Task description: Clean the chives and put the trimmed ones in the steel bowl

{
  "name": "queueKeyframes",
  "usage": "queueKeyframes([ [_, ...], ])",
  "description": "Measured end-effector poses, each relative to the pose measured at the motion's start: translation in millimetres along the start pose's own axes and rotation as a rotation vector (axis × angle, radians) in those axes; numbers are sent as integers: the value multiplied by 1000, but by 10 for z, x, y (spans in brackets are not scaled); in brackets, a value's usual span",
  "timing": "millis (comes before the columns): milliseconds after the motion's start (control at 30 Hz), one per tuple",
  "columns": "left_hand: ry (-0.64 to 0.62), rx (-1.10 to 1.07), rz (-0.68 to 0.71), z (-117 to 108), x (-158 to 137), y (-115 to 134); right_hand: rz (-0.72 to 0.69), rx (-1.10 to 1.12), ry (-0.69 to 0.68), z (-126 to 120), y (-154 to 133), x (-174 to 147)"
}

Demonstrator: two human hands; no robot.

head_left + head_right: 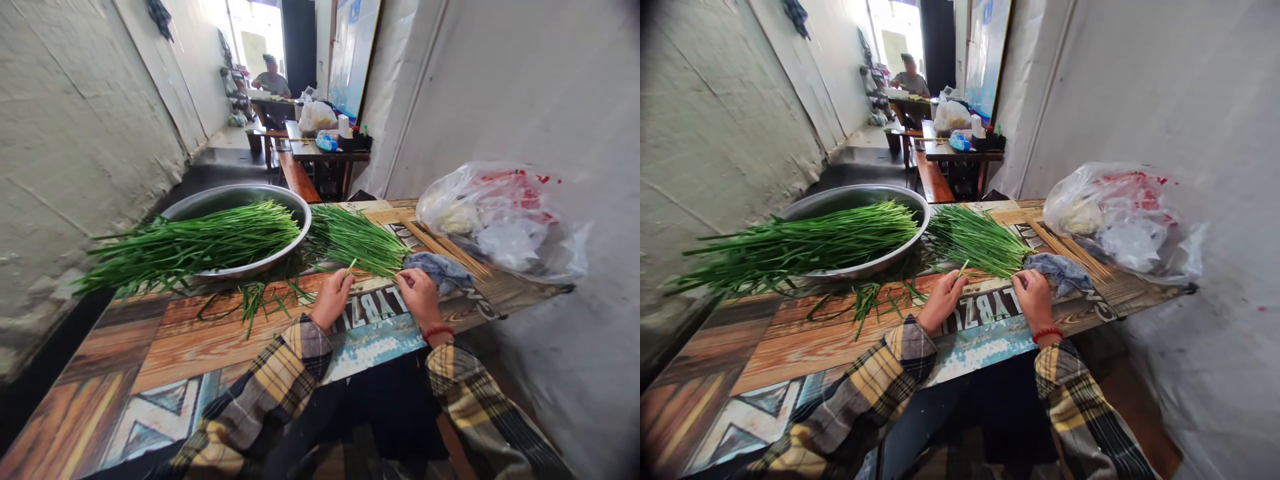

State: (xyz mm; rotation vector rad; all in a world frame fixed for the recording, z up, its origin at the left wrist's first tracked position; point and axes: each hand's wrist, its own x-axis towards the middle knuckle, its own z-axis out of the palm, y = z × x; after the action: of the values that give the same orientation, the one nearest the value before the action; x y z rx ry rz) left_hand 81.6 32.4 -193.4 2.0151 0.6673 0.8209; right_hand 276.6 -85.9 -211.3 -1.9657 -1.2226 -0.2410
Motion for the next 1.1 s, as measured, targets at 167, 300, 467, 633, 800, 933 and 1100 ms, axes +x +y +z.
queueKeyframes([
  [167,192,-25,78,-37,-11,21,-87,249,-24,-33,-302,98],
  [300,313,56,167,-120,-23,47,-107,321,-115,104,-512,124],
  [467,288,277,159,-167,-9,25,-81,407,-148,241,-541,63],
  [633,112,280,70,-135,71,-88,29,506,-164,278,-443,41],
  [800,-20,270,25,-105,108,-138,159,525,-118,329,-299,52],
  [933,-37,321,48,-95,85,-121,146,559,-142,331,-265,58],
  [1100,-70,383,112,-77,61,-94,48,571,-174,296,-303,76],
])
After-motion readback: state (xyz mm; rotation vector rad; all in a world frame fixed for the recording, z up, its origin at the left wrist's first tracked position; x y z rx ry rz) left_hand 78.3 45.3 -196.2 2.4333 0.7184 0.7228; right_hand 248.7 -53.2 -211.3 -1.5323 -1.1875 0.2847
